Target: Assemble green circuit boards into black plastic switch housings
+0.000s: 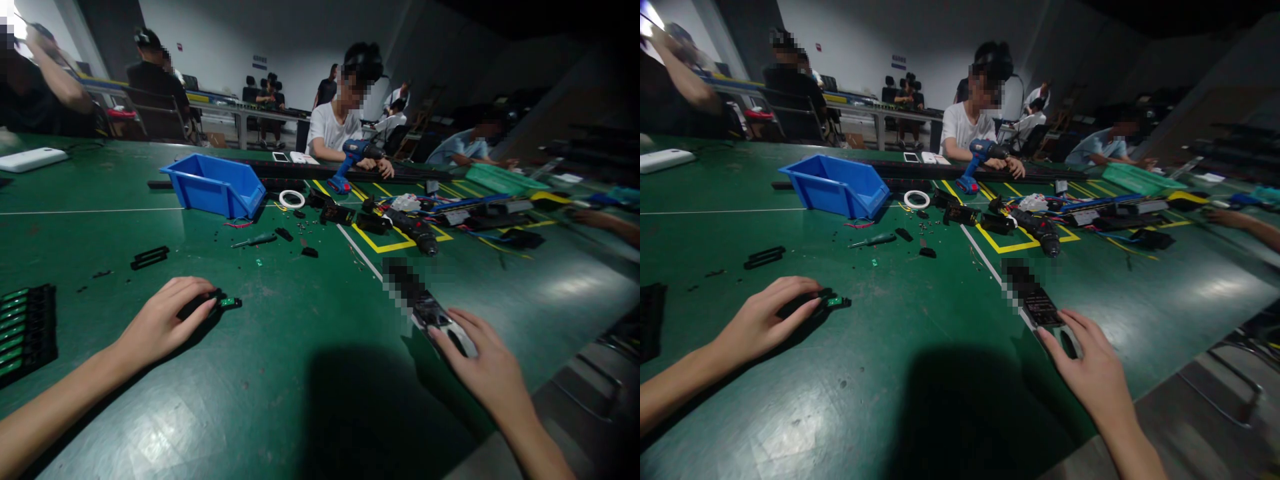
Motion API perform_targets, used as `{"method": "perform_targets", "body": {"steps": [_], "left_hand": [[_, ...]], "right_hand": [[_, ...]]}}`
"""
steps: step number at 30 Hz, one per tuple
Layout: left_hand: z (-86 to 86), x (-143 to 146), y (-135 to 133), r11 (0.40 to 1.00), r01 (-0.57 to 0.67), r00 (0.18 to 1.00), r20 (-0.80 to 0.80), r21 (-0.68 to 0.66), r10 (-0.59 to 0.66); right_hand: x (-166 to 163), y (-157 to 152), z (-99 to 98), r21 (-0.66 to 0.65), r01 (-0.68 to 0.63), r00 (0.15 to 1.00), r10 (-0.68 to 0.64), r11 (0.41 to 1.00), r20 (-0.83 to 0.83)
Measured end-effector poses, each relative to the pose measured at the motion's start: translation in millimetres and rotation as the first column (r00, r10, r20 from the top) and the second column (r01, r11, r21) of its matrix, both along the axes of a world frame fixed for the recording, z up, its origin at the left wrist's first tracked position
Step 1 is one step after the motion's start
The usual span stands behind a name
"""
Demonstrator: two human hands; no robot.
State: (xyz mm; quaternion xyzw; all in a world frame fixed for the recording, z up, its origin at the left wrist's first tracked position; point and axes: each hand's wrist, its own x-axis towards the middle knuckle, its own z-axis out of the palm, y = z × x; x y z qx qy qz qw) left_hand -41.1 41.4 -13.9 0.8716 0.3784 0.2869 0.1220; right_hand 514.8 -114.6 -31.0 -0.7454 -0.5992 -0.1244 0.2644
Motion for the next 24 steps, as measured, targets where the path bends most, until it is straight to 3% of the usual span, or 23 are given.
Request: {"method": "perform_targets", "body": {"steps": [9,15,20,24], "left_hand": [[-1.6,0,0,1.000,0.003,1.000,-0.006,0.003,-0.003],[-0.8,0,0,1.000,-0.001,1.000,0.004,0.016,0.001],[-1.3,0,0,1.000,0.008,1.000,0.001,0.019,-0.008],[-1.0,0,-1,0.999,0.007,1.000,0.008,0.031,-0.007]], "right_hand": [[14,2,-8.9,-0.017,0.036,0.998,-0.035,0.999,0.056],[34,10,-23.9,-0.171,0.032,0.998,-0.021,0.985,0.065],[33,8,-24.0,-0.165,0.098,0.995,-0.098,0.981,0.011],[18,6,-12.6,-0.092,0.109,0.994,-0.109,0.990,0.006]]}}
